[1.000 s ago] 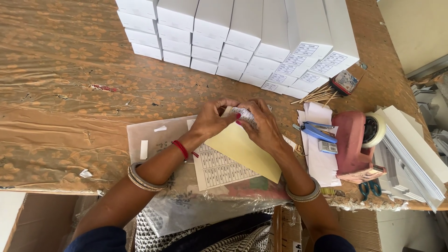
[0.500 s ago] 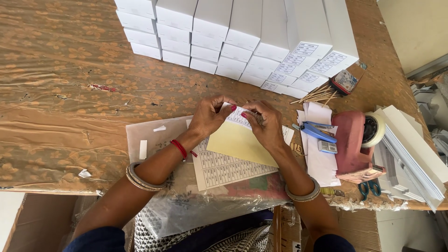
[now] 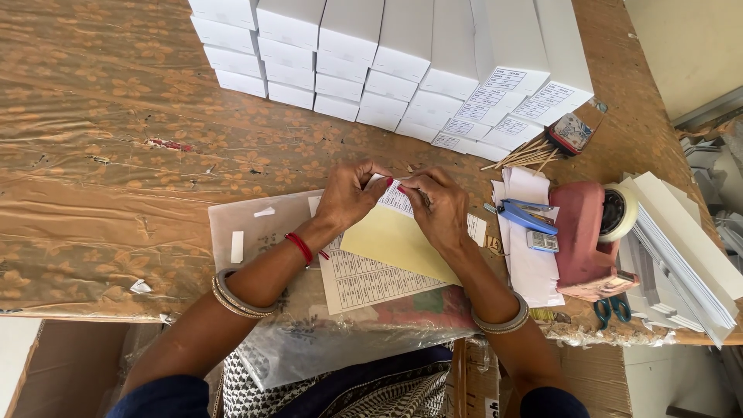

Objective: Labeling white rectangular boxes by peeling stickers from a sheet and applying them to the boxes.

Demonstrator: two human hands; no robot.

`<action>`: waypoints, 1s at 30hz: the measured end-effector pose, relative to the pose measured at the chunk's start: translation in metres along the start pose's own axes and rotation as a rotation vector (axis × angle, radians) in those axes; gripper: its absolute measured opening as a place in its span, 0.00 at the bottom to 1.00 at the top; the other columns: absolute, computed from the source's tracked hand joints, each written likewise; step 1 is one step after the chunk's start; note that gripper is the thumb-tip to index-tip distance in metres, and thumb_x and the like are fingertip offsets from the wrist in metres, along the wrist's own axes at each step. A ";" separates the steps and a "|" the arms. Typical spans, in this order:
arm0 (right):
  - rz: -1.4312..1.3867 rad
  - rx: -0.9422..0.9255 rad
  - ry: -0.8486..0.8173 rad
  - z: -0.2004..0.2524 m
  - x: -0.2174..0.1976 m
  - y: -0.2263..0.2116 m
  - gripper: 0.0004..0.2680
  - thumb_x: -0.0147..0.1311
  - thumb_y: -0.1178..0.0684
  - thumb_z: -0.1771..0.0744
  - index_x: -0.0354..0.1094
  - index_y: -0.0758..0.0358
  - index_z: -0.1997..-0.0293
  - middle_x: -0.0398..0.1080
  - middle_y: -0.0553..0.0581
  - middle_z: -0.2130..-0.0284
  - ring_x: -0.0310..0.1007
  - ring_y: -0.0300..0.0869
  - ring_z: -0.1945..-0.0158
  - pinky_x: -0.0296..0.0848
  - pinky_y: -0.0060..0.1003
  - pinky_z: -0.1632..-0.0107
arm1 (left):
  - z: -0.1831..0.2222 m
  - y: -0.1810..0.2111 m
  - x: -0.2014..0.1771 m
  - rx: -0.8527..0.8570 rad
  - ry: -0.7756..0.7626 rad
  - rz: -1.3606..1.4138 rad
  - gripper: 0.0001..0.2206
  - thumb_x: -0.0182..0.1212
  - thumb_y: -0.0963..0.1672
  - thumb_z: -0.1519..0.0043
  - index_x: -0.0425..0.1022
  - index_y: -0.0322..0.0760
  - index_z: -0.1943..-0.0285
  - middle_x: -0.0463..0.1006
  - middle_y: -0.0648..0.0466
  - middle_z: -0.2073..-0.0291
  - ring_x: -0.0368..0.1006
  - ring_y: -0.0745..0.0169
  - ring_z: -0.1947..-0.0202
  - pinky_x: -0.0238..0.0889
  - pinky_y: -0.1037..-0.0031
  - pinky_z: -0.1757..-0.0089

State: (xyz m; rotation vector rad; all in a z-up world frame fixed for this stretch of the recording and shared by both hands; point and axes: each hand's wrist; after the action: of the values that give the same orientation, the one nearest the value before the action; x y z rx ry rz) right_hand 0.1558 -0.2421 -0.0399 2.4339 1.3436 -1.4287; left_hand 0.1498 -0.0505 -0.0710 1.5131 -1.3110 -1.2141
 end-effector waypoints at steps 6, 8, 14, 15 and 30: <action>-0.012 -0.009 -0.012 -0.001 0.000 -0.003 0.06 0.66 0.63 0.37 0.77 0.63 0.59 0.76 0.56 0.62 0.80 0.45 0.62 0.76 0.37 0.63 | -0.001 -0.010 0.002 0.053 0.006 0.014 0.03 0.64 0.39 0.37 0.81 0.32 0.58 0.80 0.54 0.76 0.69 0.76 0.78 0.61 0.77 0.75; -0.088 0.032 -0.032 -0.004 -0.002 -0.007 0.09 0.65 0.64 0.37 0.76 0.65 0.55 0.75 0.59 0.60 0.80 0.46 0.61 0.76 0.37 0.62 | 0.000 -0.003 0.000 0.039 -0.015 0.044 0.03 0.63 0.39 0.36 0.80 0.32 0.57 0.82 0.54 0.74 0.71 0.76 0.77 0.63 0.77 0.74; -0.128 -0.004 0.007 0.002 0.007 0.009 0.08 0.64 0.65 0.36 0.78 0.63 0.55 0.76 0.60 0.59 0.80 0.46 0.59 0.77 0.35 0.61 | 0.001 -0.002 0.001 0.027 -0.041 0.095 0.04 0.62 0.39 0.36 0.80 0.32 0.56 0.83 0.53 0.71 0.75 0.76 0.74 0.67 0.79 0.72; -0.144 0.014 0.016 0.003 0.007 0.010 0.07 0.64 0.65 0.36 0.78 0.62 0.56 0.76 0.58 0.59 0.81 0.45 0.59 0.78 0.34 0.61 | 0.001 -0.005 0.002 0.057 -0.035 0.105 0.04 0.62 0.39 0.36 0.79 0.31 0.56 0.83 0.54 0.70 0.75 0.77 0.73 0.68 0.79 0.72; 0.073 -0.461 0.037 -0.002 -0.008 0.000 0.08 0.58 0.68 0.36 0.67 0.64 0.57 0.74 0.57 0.59 0.75 0.51 0.52 0.70 0.47 0.50 | -0.002 -0.014 0.003 0.017 -0.006 -0.028 0.09 0.54 0.38 0.37 0.82 0.31 0.58 0.82 0.54 0.73 0.69 0.73 0.80 0.64 0.74 0.74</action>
State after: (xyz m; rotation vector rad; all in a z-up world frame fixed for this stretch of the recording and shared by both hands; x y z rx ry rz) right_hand 0.1553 -0.2462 -0.0331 2.1858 1.3863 -0.9299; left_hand 0.1548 -0.0508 -0.0844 1.5461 -1.3104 -1.2288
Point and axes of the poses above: each hand's wrist, its own z-axis away from the middle knuckle, its own x-axis out of the palm, y = z × x
